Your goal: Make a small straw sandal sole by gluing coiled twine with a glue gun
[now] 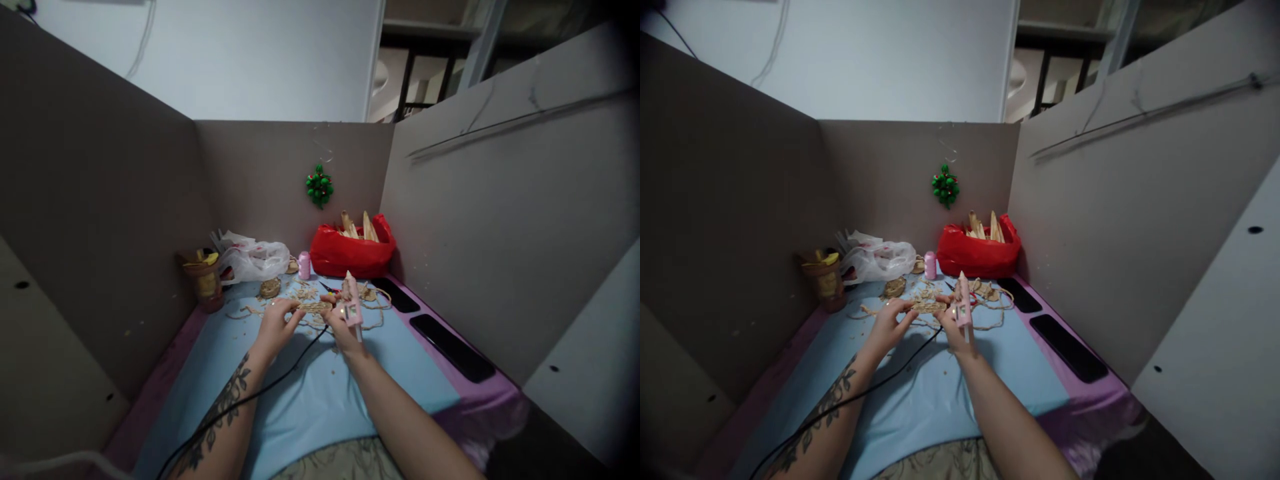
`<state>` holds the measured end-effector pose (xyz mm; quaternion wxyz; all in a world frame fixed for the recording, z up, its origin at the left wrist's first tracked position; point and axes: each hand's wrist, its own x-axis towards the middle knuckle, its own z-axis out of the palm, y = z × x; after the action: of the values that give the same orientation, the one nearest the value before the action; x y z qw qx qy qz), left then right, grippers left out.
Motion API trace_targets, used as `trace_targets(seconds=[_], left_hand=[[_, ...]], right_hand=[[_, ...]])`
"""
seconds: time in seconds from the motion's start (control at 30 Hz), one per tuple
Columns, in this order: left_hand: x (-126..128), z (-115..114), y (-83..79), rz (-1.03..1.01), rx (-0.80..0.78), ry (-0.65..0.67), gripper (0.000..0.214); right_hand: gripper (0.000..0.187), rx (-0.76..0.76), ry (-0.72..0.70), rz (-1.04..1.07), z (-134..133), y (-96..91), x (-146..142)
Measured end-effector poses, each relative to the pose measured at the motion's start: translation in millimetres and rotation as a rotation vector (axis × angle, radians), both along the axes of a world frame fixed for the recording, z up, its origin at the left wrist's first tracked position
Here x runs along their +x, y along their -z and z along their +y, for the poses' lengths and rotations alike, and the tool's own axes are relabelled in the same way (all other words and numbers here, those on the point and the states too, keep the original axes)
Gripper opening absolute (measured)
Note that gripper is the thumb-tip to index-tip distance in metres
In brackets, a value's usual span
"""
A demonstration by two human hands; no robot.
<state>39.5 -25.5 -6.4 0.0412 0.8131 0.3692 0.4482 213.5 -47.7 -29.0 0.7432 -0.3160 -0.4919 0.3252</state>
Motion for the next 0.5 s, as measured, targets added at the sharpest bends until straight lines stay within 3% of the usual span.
trace_targets(seconds=[0.27,0.5], left_hand=[[-5,4,-0.6,-0.025,-0.017,0.038,0.016],[-3,0,-6.4,0.034,0.009,0.095,0.021]], right_hand=[[0.090,-0.063,0.036,-0.167,-6,-3.2,0],[0.087,-0.047,0.057,-0.292,-2,9.4,0]])
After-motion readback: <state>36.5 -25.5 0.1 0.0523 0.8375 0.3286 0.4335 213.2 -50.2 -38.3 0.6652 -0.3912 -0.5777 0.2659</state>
